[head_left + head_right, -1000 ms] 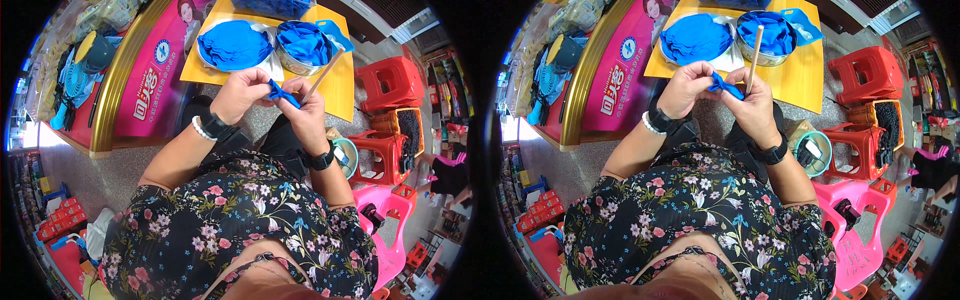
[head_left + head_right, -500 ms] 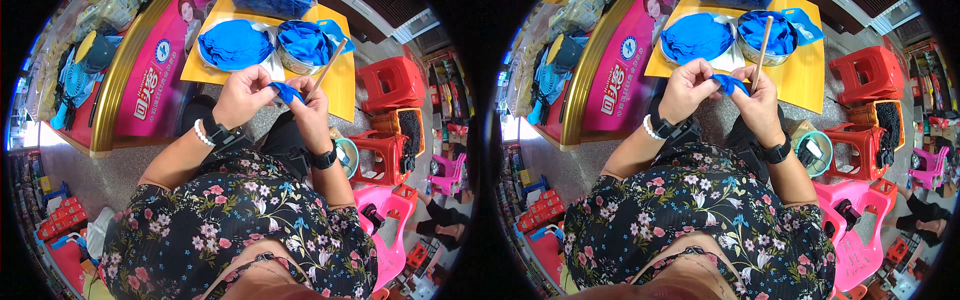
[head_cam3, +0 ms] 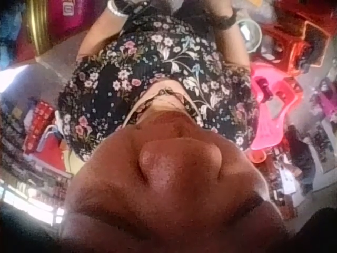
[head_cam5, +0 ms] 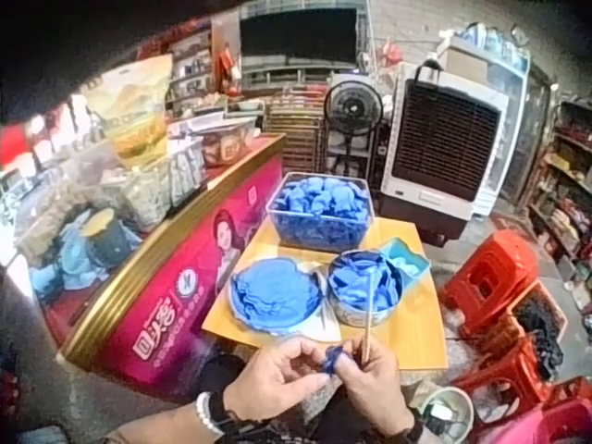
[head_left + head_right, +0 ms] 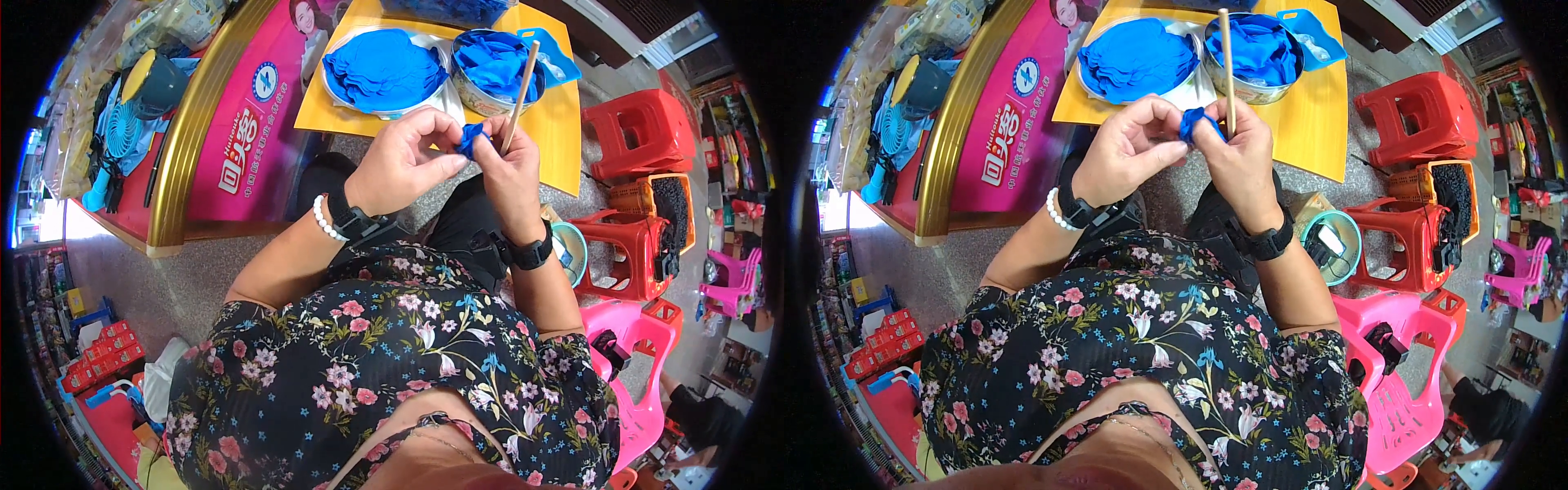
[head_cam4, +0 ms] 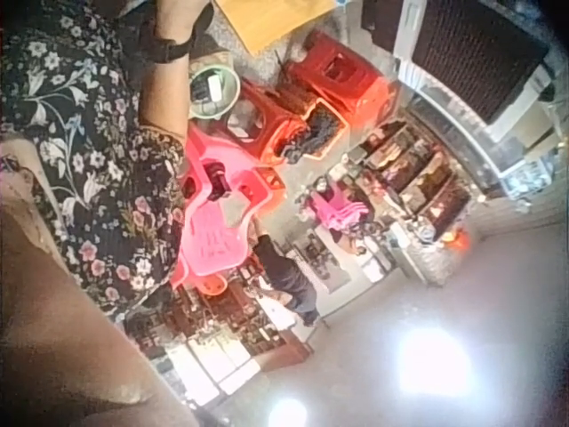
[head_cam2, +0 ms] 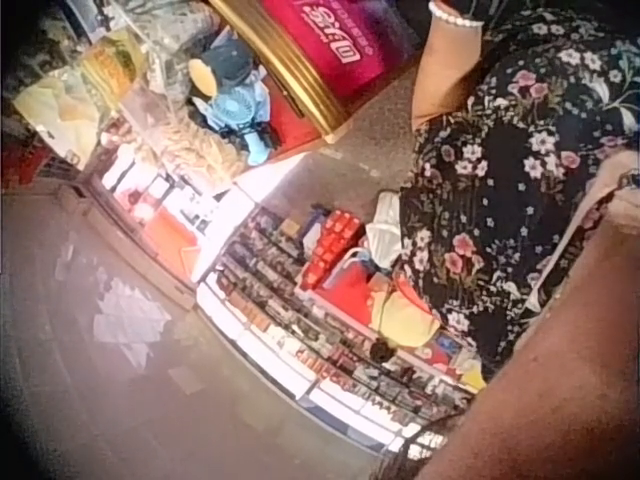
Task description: Using a wooden stick to stuff and shape blue fabric petals to create decorative items.
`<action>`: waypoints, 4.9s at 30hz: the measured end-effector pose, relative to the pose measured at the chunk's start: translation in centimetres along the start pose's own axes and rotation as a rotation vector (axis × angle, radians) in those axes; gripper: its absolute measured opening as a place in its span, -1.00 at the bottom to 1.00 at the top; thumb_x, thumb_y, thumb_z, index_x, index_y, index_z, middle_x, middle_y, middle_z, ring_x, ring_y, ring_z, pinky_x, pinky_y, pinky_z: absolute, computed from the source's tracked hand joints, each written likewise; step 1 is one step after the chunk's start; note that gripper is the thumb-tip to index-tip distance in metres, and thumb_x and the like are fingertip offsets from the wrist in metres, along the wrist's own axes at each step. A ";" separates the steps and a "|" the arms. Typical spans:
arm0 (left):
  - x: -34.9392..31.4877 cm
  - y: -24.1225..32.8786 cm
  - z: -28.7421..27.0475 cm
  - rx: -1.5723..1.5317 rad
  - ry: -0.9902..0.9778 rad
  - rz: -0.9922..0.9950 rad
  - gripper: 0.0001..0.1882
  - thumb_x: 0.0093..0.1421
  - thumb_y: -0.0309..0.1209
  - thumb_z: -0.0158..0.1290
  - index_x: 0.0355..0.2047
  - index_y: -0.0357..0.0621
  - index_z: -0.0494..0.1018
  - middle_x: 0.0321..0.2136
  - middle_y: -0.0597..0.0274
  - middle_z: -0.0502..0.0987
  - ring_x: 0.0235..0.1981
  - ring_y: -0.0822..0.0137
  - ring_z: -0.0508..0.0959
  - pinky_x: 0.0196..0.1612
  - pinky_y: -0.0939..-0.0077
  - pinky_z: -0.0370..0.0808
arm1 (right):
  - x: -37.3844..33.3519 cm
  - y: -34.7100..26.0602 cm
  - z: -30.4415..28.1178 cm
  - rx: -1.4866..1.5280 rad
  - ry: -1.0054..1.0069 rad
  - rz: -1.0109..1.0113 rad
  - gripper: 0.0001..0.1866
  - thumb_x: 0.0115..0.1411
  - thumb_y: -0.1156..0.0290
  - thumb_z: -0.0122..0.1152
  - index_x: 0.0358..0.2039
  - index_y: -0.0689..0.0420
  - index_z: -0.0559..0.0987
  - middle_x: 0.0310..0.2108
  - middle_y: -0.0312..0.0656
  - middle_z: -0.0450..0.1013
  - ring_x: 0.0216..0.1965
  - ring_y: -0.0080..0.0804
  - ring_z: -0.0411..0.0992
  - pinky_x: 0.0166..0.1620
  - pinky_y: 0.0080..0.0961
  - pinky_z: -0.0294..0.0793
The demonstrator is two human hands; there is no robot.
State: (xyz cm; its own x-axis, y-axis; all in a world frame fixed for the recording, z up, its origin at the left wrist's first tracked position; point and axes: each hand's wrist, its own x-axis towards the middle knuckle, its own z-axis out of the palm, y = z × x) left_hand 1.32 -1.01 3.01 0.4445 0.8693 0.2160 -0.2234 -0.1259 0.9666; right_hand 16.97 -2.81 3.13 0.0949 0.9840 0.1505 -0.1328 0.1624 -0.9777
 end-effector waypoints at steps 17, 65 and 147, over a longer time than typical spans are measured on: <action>0.4 -0.5 -0.7 0.246 0.245 0.146 -0.85 0.09 -0.67 -0.03 -0.38 -0.17 0.28 -0.45 0.44 0.34 -0.44 0.66 0.35 -0.37 0.80 0.36 | -0.9 -0.6 0.5 0.048 -0.304 0.118 -0.91 0.12 0.53 0.20 -0.38 0.20 0.46 -0.52 -0.47 0.35 -0.51 -0.80 0.25 -0.48 -0.81 0.21; 0.0 0.2 0.5 -0.007 0.163 -0.029 -0.90 0.18 -0.46 0.05 -0.37 -0.24 0.40 -0.50 0.41 0.45 -0.49 0.63 0.42 -0.43 0.73 0.41 | -0.3 -0.2 -0.5 -0.343 -0.017 -0.144 -0.84 0.00 0.57 0.16 -0.35 0.18 0.44 -0.50 -0.41 0.32 -0.62 -0.78 0.15 -0.58 -0.79 0.12; 0.3 -0.6 0.4 0.374 0.021 0.069 -0.89 0.20 -0.60 -0.10 -0.25 -0.25 0.36 -0.32 0.32 0.45 -0.30 0.58 0.39 -0.23 0.68 0.36 | -0.4 -0.9 -1.3 0.765 -0.288 0.611 -0.82 0.21 0.29 0.13 -0.48 -0.02 0.36 -0.75 -0.51 0.08 -0.78 -0.73 -0.02 -0.68 -0.72 -0.08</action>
State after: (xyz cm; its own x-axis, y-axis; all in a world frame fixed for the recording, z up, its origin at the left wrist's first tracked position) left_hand 1.96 -0.83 2.57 0.4205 0.8621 0.2828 0.0821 -0.3466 0.9344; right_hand 18.31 -3.49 3.77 -0.4278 0.8779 -0.2154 -0.6832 -0.4700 -0.5589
